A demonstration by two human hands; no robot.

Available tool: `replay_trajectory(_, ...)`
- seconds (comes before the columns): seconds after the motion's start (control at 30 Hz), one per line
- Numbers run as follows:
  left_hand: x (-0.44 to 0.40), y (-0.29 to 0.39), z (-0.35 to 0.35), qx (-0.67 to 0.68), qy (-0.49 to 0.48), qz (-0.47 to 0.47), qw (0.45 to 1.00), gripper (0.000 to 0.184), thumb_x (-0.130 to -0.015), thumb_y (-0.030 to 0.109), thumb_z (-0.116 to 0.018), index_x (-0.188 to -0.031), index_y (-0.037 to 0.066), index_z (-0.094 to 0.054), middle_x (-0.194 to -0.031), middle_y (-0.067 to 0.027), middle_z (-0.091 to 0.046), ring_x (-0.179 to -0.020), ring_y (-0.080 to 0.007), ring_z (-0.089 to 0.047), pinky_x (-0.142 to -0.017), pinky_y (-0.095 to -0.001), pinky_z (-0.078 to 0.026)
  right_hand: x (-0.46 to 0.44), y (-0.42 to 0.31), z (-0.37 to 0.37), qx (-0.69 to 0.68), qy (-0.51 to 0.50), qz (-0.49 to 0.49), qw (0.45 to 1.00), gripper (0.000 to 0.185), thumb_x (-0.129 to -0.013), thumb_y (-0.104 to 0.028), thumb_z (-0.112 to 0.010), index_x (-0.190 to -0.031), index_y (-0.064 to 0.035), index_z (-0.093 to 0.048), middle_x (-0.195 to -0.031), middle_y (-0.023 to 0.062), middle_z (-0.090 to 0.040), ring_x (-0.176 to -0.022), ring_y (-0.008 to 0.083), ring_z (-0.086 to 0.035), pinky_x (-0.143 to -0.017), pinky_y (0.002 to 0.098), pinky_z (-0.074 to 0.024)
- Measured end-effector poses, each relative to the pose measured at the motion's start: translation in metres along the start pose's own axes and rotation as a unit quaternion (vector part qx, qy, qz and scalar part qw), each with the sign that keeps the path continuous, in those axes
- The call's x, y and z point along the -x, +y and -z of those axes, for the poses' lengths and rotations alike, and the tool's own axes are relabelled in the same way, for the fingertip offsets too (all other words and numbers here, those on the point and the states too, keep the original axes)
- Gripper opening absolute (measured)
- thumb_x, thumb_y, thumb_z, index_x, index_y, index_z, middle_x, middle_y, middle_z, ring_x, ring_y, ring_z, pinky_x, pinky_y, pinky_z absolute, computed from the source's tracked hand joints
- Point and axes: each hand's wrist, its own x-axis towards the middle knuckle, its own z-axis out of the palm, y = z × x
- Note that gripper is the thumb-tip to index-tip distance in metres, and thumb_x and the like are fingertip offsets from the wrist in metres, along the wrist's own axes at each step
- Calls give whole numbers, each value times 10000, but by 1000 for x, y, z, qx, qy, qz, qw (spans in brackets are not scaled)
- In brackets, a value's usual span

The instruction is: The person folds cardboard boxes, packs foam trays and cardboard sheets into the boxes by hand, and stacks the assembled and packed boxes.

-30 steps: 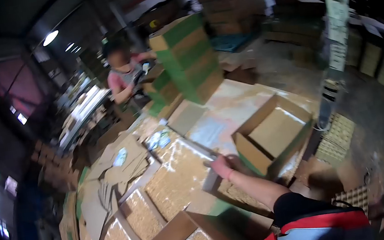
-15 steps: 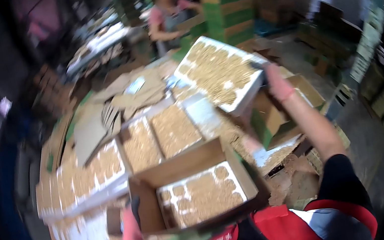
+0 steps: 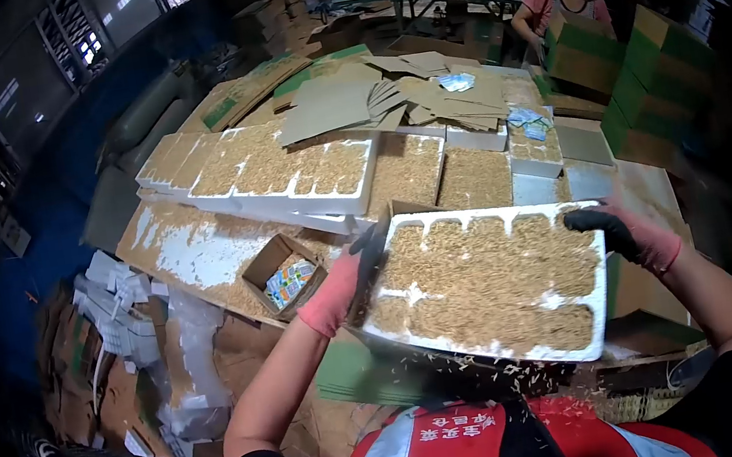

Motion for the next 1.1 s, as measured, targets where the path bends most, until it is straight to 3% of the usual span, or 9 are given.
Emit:
replay_trajectory(0.2, 7, -18, 41, -114, 0, -45, 992, 600, -957, 415, -526, -1333, -50, -476, -1292, -91, -562, -1168, -170, -484, -1013, -285, -367, -27, 22, -33, 443, 98, 49, 890, 571, -880, -447, -611, -1198, 5, -468, -1050, 202, -611, -973, 363, -587, -859, 424, -473)
replay_trajectory(0.3, -6, -34, 47, -198, -18, -162, 967, 559, -975, 377, -500, -1350, -36, -461, -1287, -97, -562, -1169, -155, -469, -1024, -287, -351, -8, 10, -73, 686, 253, 249, 634, 588, -744, -440, -733, -1108, -45, -496, -1040, 166, -534, -1010, 345, -519, -820, 464, -478)
replay_trajectory(0.43, -30, -37, 57, -301, -45, -211, 929, 526, -1001, 374, -429, -1321, -41, -483, -1228, -135, -599, -1110, -208, -536, -992, -319, -390, -59, 39, -103, 567, -31, 160, 808, 519, -784, -400, -710, -1098, -54, -484, -1069, 190, -527, -1006, 367, -562, -813, 452, -485)
replay_trajectory(0.47, -57, -22, 68, -139, -85, 5, 987, 482, -1000, 375, -421, -1279, -1, -536, -1163, -151, -631, -1061, -255, -589, -940, -354, -433, -68, 46, -105, 566, -43, 147, 810, 500, -803, -389, -693, -1100, -48, -480, -1071, 196, -524, -1002, 377, -567, -817, 451, -486)
replay_trajectory(0.53, -114, -1, 69, -367, 57, -218, 902, 357, -919, 272, -547, -1174, 25, -585, -1180, -217, -586, -1090, -362, -567, -949, -412, -451, -82, 69, -107, 592, -67, 139, 791, 464, -844, -381, -650, -1099, -35, -475, -1064, 205, -523, -986, 384, -572, -826, 443, -490)
replay_trajectory(0.7, -421, -92, 76, -834, 117, -337, 421, 326, -906, 234, -454, -1154, 144, -644, -1483, -110, -391, -1425, -330, -238, -1168, -541, -121, -61, 48, -124, 570, -44, 92, 815, 459, -856, -432, -615, -1082, -43, -524, -1096, 188, -528, -1040, 350, -561, -861, 424, -478)
replay_trajectory(0.77, -395, -42, 50, -852, 59, -251, 456, 309, -904, 205, -459, -1130, 143, -661, -1384, -99, -498, -1369, -313, -335, -1149, -538, -178, -43, 48, -120, 561, -15, 133, 817, 493, -863, -435, -602, -1164, -52, -524, -1131, 173, -530, -1066, 343, -550, -906, 414, -458)
replay_trajectory(0.93, -179, 60, -14, -643, 40, -528, 553, 222, -801, 120, -561, -1016, 99, -611, -1085, -91, -555, -999, -256, -538, -862, -390, -450, 32, 5, -97, 517, 123, 147, 834, 446, -852, -348, -638, -1199, -84, -543, -1176, 159, -531, -1078, 340, -547, -917, 414, -455)
replay_trajectory(1.1, 13, 38, -63, -632, -265, -508, 522, 235, -773, 115, -596, -1002, 71, -627, -1045, -132, -551, -914, -279, -564, -762, -398, -495, 72, 1, -63, 448, 276, 228, 819, 327, -795, -174, -708, -1088, -81, -593, -1072, 137, -586, -980, 341, -585, -830, 394, -496)
